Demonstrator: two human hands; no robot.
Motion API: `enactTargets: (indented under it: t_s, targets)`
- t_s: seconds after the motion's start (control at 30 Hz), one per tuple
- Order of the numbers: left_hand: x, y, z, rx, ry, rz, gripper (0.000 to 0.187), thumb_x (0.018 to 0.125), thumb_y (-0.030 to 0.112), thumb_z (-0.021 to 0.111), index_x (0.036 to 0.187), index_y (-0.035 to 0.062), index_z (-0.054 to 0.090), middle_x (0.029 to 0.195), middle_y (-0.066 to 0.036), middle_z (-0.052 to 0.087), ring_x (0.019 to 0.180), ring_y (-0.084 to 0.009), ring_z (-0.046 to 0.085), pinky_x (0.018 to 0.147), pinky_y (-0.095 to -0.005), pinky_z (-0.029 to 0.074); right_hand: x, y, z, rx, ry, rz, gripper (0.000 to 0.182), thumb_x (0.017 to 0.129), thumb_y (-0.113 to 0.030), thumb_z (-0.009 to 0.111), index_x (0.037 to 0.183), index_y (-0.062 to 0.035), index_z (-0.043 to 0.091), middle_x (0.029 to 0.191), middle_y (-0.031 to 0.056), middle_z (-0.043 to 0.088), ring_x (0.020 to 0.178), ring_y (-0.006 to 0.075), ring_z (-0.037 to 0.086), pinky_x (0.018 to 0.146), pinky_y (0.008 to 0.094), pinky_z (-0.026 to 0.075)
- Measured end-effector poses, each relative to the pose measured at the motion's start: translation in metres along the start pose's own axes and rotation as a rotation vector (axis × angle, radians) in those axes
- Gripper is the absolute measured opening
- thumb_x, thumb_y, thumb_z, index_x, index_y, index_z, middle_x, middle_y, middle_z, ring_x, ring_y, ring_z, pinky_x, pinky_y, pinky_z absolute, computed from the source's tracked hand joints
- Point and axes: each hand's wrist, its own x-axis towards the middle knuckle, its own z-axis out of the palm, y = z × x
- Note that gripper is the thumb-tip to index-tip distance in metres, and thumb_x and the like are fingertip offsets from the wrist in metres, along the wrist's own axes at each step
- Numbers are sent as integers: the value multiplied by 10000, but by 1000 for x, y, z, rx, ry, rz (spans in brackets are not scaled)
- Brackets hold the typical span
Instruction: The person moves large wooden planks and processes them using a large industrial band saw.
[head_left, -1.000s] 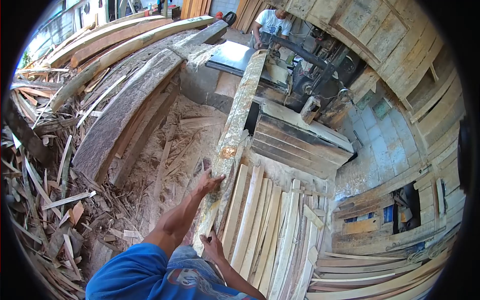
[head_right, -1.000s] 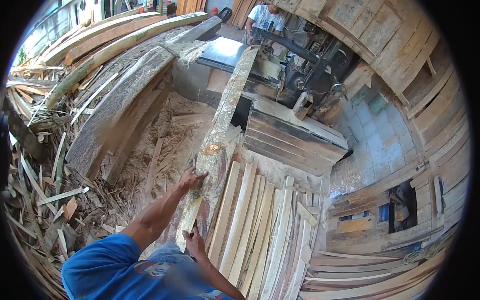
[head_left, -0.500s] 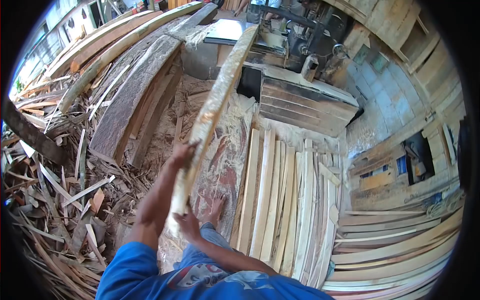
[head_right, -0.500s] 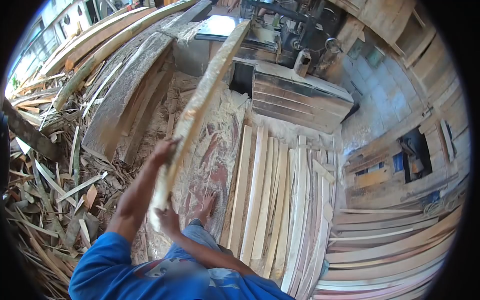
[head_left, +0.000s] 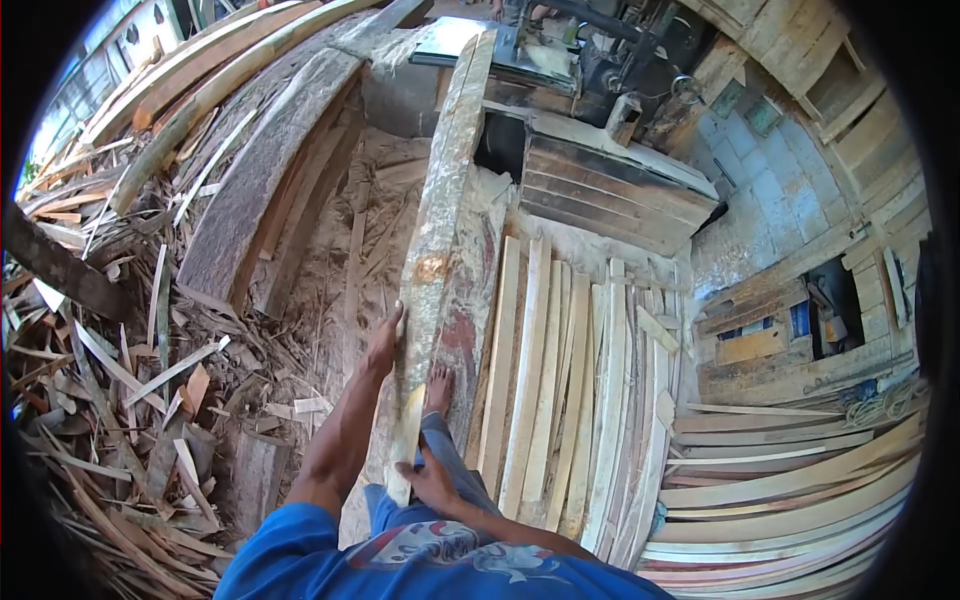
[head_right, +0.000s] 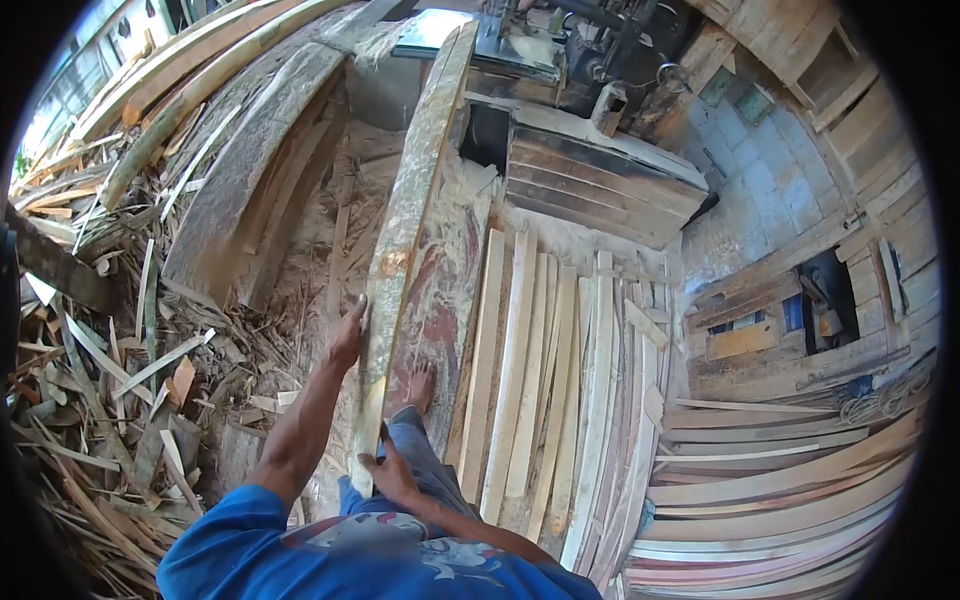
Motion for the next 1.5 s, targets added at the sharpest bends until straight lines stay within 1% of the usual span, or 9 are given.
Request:
enactTargets:
  t_s: [0.33,0.8,0.93,1.0,1.13,1.3,1.4,1.47,1.5]
  targets:
    - [87,-11,-85,25,14,97,366,913,450,441,849,99,521,495,84,256,392,-55,225,374,-228,189,128,-77,-78,-117,-8,30,551,872,-161,566,1314,-2,278,1017,172,601,771,237,640,508,318,538]
    - [105,61,-115,446,-36,-439,816,788,744,296,732,4,636,614,-90,549,597,-188,516,583,-319,395,466,-318,-262,-365,405,-121,618,838,-278,610,1258,104,365,1187,233,525,1113,300,496,965,334,361]
    - [87,58,-95,445,317,-393,716,815,675,379,708,22,653,554,-79,513,524,-177,472,523,-346,376,590,-326,-322,-60,269,-107,606,852,-316,574,1307,16,352,1196,265,504,1100,343,507,936,371,385]
    - [73,65,-90,557,472,-327,711,815,658,402,685,2,643,540,-103,518,526,-198,492,535,-357,391,633,-356,-339,-520,432,-133,607,859,-314,561,1340,-30,321,1254,278,443,1078,359,520,904,391,410]
    - [12,101,-51,510,818,-300,699,802,624,452,676,-43,621,574,-215,548,562,-309,566,571,-370,421,679,-468,-321,-686,861,-707,727,877,-392,512,1341,85,220,1352,276,318,1247,363,345,1004,395,305]
    - [-56,162,-6,488,886,-489,597,797,583,494,680,19,650,566,-191,552,533,-295,554,566,-393,426,751,-496,-278,714,-191,-173,886,740,-791,293,1357,-156,310,1299,69,393,1072,275,491,912,425,411]
    - [-93,102,20,336,1083,-513,510,794,525,538,771,34,675,640,-190,605,599,-315,588,600,-372,454,681,-497,-221,579,-176,-241,844,696,-799,365,1242,-159,425,1076,100,525,865,271,555,750,394,503]
    - [-120,-1,54,-130,1369,-281,411,784,461,577,795,67,692,717,-192,637,693,-342,615,645,-357,467,664,-459,-198,751,-344,-23,840,683,-782,419,1218,-136,454,1066,96,541,838,270,562,742,381,514]
    - [-142,-11,74,-126,1352,-556,367,774,411,584,815,62,691,747,-187,644,731,-346,620,675,-361,472,623,-464,-170,881,-267,326,828,699,-771,414,1218,-128,462,1053,100,573,864,278,574,755,397,514]
